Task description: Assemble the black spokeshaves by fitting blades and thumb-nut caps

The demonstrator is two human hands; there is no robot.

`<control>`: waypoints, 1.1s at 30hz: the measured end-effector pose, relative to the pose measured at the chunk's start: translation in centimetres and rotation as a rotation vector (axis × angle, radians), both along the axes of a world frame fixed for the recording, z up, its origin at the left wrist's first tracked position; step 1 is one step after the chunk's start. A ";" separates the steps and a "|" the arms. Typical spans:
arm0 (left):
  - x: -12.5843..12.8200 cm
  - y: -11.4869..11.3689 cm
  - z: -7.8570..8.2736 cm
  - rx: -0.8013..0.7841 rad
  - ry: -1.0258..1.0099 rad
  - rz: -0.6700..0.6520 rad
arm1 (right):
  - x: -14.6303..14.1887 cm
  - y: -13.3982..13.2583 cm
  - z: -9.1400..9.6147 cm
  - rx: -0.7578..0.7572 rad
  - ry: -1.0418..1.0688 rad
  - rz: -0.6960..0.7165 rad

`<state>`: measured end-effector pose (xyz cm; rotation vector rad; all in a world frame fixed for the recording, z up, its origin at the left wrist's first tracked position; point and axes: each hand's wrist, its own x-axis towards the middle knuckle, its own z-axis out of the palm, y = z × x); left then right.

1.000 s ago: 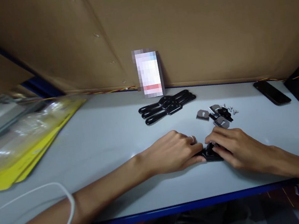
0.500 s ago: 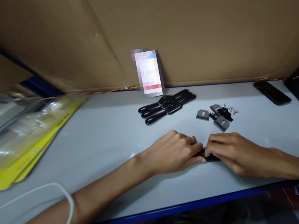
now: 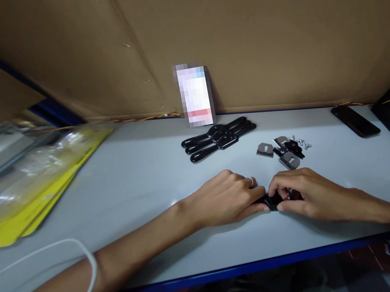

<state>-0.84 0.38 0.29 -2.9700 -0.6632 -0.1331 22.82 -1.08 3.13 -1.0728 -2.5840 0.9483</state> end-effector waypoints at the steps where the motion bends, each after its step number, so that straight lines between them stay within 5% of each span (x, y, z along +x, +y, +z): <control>1: 0.0 0.0 0.0 0.002 0.003 0.004 | 0.0 0.2 -0.1 -0.016 -0.003 -0.023; 13: 0.0 -0.1 0.1 0.012 0.041 0.017 | 0.2 1.4 0.2 -0.015 -0.123 -0.099; 23: 0.1 -0.1 0.2 0.015 0.037 0.023 | 0.6 2.2 -0.2 -0.014 0.026 -0.150; 29: 0.1 -0.1 0.2 0.012 0.006 -0.001 | 4.5 5.8 2.6 0.124 0.302 -0.476; 33: 0.0 -0.1 0.2 0.016 -0.001 -0.002 | 8.2 9.3 2.8 0.174 0.299 -0.640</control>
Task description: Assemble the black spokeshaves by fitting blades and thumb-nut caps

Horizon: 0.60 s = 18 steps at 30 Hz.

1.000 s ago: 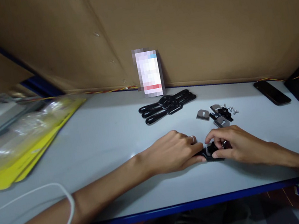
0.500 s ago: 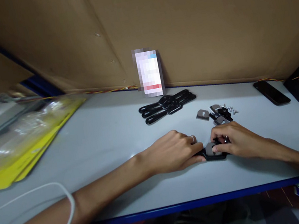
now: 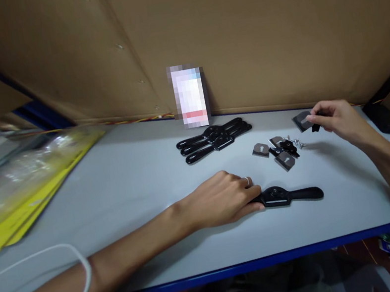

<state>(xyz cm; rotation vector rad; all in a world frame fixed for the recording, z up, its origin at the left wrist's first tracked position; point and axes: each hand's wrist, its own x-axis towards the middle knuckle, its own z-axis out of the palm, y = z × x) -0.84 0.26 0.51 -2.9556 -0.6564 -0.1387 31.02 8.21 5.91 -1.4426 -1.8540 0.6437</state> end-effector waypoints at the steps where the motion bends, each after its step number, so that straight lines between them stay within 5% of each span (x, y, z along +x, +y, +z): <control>1: 0.0 0.0 0.0 -0.003 0.014 0.006 | 0.9 0.8 -0.3 -0.025 -0.011 -0.008; 9: 0.0 0.0 0.1 -0.034 0.018 0.022 | 4.8 4.3 -3.5 -0.277 -0.103 -0.032; 18: 0.0 0.0 0.0 -0.035 -0.052 -0.003 | 2.1 4.0 -5.2 -0.259 -0.079 0.033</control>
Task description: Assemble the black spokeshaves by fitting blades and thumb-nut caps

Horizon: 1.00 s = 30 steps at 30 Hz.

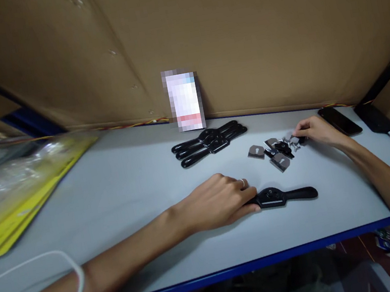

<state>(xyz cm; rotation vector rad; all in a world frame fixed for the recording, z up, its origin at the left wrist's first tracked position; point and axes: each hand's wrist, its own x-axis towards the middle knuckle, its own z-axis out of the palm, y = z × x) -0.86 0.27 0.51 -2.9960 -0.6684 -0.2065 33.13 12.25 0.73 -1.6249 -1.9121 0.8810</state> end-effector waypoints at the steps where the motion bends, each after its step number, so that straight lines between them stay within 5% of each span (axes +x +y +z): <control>1: 0.0 0.0 0.0 0.003 0.004 0.000 | 0.0 0.1 -0.1 0.010 -0.002 -0.003; 8: 0.1 -0.1 0.0 0.012 0.103 0.025 | 2.5 1.3 -0.1 0.087 -0.044 -0.103; 20: 0.0 0.0 0.0 0.015 0.095 0.025 | 4.8 1.2 1.5 -0.109 -0.018 -0.008; 30: 0.0 0.0 -0.1 0.003 0.079 0.029 | 3.7 0.3 2.5 -0.157 0.095 0.025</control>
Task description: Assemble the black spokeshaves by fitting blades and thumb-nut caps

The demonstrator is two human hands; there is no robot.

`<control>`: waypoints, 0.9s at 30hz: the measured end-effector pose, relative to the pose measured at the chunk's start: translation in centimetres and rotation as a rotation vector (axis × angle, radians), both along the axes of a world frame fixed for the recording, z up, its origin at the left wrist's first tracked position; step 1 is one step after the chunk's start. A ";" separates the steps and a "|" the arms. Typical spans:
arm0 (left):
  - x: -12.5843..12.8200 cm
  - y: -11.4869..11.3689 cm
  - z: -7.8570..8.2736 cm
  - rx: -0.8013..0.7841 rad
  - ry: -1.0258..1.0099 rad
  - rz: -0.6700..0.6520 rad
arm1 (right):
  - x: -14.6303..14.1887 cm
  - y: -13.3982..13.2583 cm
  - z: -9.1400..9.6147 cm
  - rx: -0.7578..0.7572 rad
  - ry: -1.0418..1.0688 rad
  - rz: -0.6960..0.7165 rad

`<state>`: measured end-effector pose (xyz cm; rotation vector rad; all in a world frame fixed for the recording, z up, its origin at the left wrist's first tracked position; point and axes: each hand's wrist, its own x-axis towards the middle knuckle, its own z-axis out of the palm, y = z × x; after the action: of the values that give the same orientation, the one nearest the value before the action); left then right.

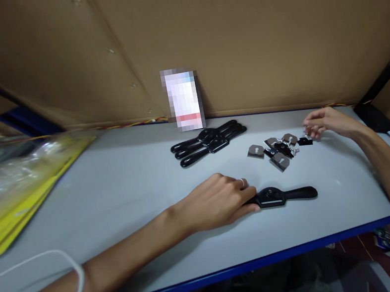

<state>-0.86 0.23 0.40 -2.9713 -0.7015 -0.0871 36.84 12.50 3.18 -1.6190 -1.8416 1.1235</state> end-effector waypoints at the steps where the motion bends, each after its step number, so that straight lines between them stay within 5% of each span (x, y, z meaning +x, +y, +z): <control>1: 0.0 0.0 0.0 0.002 -0.005 -0.001 | 0.0 0.1 0.0 0.020 0.005 -0.028; 8: 0.0 -0.1 0.0 -0.001 0.029 0.006 | 0.8 1.5 -1.6 0.133 -0.143 -0.108; 27: 0.1 -0.1 0.1 0.023 0.037 0.002 | 0.3 2.3 -3.9 0.438 -0.535 -0.020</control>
<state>-0.73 0.15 0.46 -2.9418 -0.6948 -0.0403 37.10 14.77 -0.67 -1.7589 -2.1853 0.2388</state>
